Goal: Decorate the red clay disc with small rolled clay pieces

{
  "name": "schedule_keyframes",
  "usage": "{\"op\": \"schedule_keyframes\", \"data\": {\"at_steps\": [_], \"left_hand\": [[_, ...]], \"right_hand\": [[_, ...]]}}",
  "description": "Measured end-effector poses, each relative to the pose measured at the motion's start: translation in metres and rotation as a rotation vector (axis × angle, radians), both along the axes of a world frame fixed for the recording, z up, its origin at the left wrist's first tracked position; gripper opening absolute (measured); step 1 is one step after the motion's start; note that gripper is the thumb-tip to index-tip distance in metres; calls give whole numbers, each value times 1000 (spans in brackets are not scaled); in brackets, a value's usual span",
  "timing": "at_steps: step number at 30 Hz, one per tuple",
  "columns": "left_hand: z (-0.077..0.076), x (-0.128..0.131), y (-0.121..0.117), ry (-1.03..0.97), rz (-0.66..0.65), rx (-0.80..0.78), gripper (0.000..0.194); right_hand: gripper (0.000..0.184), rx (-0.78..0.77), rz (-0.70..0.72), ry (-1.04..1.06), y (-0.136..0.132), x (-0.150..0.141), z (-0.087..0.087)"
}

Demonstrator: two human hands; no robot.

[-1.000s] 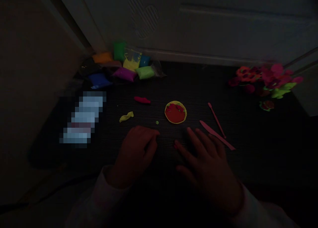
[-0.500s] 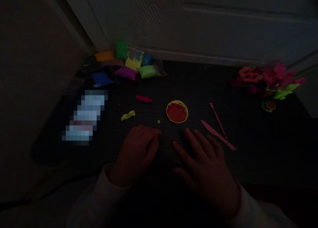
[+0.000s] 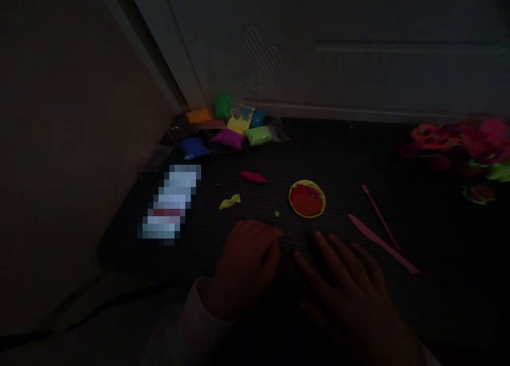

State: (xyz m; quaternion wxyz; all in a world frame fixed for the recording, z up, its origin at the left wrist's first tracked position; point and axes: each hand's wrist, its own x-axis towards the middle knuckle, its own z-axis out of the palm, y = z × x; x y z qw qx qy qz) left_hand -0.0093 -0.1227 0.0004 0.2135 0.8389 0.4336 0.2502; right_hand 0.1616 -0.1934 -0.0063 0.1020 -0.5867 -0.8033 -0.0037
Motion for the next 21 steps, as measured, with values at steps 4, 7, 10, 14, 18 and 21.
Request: {"op": "schedule_keyframes", "data": {"at_steps": [4,7,10,14,18,21], "left_hand": [[0,-2,-1,-12,-3,-12,16],[0,-3,0,-14,-10,0,17],[1,-3,0,-5,-12,4,16],[1,-2,1,-12,-13,23,17],[0,-1,1,2,-18,28,16],[-1,-1,1,-1,-15,29,16]], "right_hand": [[47,0,-30,4,0,-2,-1],[48,-25,-37,-8,-1,-3,-1],[49,-42,-28,-16,-1,-4,-1],[52,-46,-61,-29,-2,-5,0],[51,-62,-71,-34,-2,-5,2],[51,-62,-77,-34,-1,-5,3]]}}
